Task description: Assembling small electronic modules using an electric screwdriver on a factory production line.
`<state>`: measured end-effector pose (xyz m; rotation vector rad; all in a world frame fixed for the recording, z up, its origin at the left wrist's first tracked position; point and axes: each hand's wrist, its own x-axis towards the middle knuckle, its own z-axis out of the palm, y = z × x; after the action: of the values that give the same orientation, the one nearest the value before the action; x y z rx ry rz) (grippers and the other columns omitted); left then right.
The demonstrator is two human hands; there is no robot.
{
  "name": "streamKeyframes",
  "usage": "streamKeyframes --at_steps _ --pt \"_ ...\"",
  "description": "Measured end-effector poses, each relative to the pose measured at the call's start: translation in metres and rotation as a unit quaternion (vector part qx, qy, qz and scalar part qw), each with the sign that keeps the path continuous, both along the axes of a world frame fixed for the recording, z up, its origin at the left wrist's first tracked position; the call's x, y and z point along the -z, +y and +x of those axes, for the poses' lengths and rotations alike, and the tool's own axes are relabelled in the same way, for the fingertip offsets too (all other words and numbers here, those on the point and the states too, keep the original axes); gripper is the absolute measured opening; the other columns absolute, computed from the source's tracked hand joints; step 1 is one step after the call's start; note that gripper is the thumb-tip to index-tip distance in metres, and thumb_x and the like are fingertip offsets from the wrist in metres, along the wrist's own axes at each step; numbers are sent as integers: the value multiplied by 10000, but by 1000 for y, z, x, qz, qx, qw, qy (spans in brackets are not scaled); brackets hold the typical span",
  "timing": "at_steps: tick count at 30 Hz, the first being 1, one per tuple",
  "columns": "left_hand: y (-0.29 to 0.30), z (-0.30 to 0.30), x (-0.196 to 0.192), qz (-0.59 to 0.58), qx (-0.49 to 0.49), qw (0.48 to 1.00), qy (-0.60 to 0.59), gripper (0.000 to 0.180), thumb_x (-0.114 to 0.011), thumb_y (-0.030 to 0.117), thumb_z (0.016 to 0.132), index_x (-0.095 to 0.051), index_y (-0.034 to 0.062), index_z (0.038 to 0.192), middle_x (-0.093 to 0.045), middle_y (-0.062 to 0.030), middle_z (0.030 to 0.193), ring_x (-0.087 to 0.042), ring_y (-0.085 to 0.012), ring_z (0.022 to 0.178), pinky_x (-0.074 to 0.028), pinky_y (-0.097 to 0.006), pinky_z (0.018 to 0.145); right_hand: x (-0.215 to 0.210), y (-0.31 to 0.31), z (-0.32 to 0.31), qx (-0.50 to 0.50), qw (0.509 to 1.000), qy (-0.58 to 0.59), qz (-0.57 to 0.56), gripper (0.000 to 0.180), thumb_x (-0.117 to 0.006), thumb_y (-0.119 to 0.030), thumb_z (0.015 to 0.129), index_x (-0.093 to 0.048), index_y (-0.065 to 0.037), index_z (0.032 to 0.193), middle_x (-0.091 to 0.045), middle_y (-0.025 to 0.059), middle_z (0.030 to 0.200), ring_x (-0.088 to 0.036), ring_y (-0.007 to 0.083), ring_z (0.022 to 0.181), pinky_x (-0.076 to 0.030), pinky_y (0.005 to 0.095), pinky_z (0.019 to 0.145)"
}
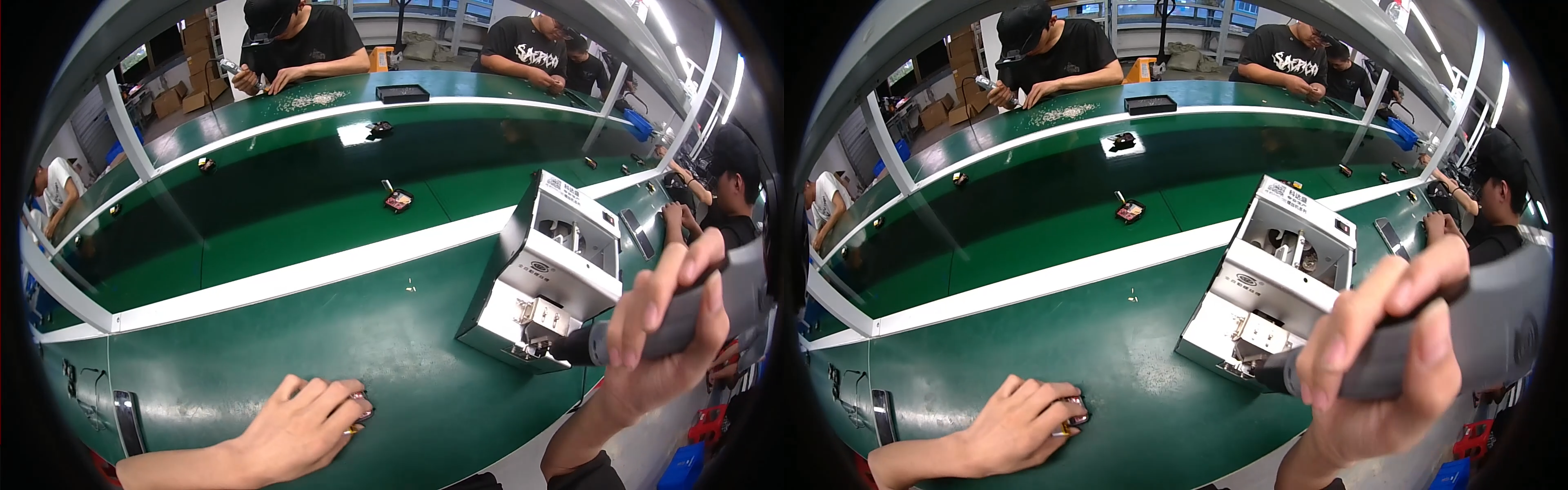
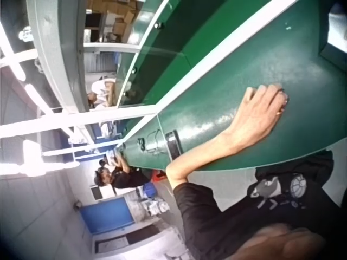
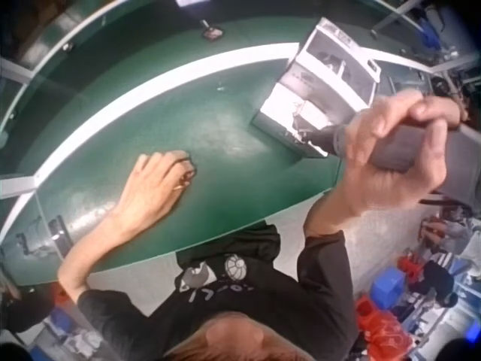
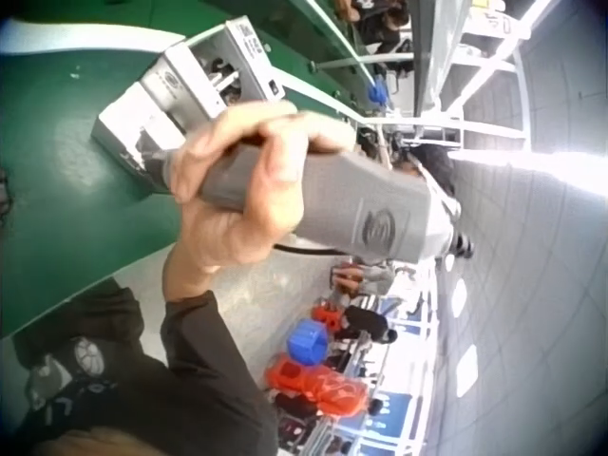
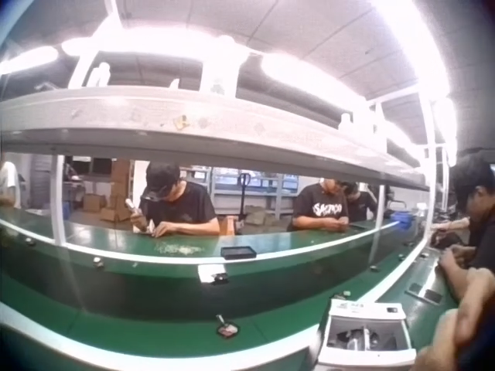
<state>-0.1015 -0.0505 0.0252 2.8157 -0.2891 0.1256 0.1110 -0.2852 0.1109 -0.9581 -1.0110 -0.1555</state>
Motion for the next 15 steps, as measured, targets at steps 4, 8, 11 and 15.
streamKeyframes --at_steps 4,8,11,15 --pt "-29 -1 11 -49 32 998 -9 324 -730 113 913 -684 33 1224 -681 -110 1212 -652 -247 1007 -519 -362 840 -1 19 5 109 994 18 -28 204 -477 -220 1095 -380 -51 1036 -537 124 690 -389 118 323 -333 236 285" --pt "-40 -1 10 10 97 992 -85 367 -676 125 903 -665 -48 1226 -652 -147 1160 -640 -244 960 -566 -343 819 -2 20 5 133 989 37 -45 220 -522 -216 1077 -411 -46 991 -563 140 668 -398 119 310 -335 241 280" --pt "-42 -3 6 54 121 984 -119 429 -671 128 835 -668 -72 1214 -656 -136 1149 -642 -212 943 -559 -294 760 -2 22 5 127 990 49 -48 219 -522 -214 1076 -411 -48 987 -557 139 661 -401 119 311 -336 241 281" --pt "-47 -8 4 91 102 980 -142 409 -677 109 810 -700 -86 1169 -686 -168 1157 -652 -219 921 -558 -292 716 -2 28 1 146 985 64 -62 217 -514 -210 1079 -406 -53 976 -526 119 638 -387 112 322 -332 242 280"
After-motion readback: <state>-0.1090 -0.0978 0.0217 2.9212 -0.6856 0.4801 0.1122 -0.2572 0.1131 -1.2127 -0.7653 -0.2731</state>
